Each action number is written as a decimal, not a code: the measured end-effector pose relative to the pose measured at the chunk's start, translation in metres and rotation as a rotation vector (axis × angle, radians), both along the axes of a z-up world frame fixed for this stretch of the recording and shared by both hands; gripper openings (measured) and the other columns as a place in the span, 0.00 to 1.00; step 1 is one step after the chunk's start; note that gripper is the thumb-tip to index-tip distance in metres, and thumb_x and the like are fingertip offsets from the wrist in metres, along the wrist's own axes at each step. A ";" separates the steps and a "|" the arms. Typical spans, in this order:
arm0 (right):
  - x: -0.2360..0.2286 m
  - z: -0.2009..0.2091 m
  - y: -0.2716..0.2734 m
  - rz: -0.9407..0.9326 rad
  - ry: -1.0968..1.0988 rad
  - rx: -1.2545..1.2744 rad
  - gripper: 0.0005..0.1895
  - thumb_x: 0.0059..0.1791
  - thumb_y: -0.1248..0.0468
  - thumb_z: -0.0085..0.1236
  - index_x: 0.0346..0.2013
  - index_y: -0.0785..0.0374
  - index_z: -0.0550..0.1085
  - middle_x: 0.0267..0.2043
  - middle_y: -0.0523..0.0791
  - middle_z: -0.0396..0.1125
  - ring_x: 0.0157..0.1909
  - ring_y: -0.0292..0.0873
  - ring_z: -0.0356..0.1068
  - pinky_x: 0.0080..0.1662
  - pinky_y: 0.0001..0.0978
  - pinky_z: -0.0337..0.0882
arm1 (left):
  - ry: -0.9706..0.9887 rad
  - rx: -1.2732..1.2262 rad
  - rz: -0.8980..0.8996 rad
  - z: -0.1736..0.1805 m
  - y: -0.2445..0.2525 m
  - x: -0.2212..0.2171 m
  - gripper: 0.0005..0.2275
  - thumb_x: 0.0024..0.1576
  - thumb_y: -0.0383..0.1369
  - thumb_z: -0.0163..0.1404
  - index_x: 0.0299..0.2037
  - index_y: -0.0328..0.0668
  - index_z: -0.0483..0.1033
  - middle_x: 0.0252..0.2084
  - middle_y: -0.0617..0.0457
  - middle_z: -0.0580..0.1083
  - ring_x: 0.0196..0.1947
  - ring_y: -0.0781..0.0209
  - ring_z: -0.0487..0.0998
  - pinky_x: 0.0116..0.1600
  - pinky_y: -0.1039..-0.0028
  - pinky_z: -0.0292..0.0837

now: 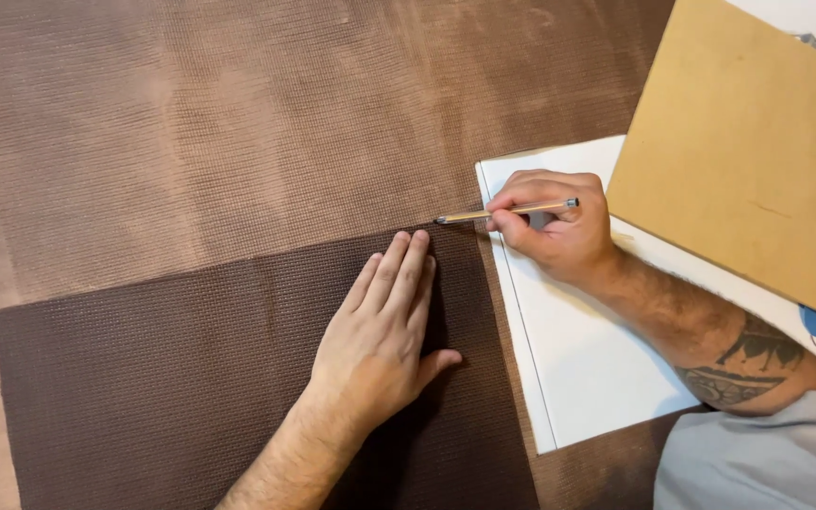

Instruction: Marking a pattern on a large piece of leather with a pen and then cutting it out using scissors.

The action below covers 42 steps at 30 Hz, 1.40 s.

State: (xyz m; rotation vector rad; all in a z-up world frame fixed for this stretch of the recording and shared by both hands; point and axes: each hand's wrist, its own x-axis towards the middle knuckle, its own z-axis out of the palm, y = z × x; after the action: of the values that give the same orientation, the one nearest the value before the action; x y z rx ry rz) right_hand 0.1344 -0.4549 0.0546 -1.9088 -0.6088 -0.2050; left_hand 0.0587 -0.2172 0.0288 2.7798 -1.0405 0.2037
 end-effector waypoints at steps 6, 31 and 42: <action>0.000 -0.002 -0.005 -0.013 0.024 -0.007 0.03 0.51 0.75 0.57 0.33 0.73 0.76 0.29 0.52 0.72 0.31 0.44 0.71 0.37 0.30 0.72 | 0.049 -0.091 -0.013 -0.002 0.002 -0.002 0.42 0.60 0.61 0.41 0.71 0.26 0.58 0.78 0.36 0.51 0.78 0.42 0.49 0.79 0.58 0.44; 0.007 0.004 0.021 0.116 -0.026 -0.029 0.03 0.52 0.75 0.55 0.35 0.74 0.76 0.30 0.52 0.73 0.32 0.47 0.71 0.40 0.35 0.73 | 0.036 -0.109 -0.003 -0.003 0.003 -0.003 0.41 0.60 0.60 0.42 0.71 0.26 0.59 0.78 0.35 0.51 0.78 0.43 0.50 0.79 0.59 0.46; 0.012 0.004 0.037 0.169 -0.093 -0.090 0.03 0.52 0.74 0.57 0.35 0.74 0.76 0.31 0.52 0.73 0.33 0.49 0.71 0.42 0.37 0.73 | 0.047 -0.132 -0.010 -0.007 0.003 -0.003 0.42 0.59 0.60 0.43 0.71 0.26 0.60 0.77 0.35 0.54 0.78 0.43 0.50 0.78 0.58 0.46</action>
State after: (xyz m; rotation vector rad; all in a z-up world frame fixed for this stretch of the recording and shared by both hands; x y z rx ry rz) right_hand 0.1465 -0.4182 0.0584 -1.9304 -0.8504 -0.1604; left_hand 0.0552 -0.2142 0.0219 2.6478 -0.9916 0.1975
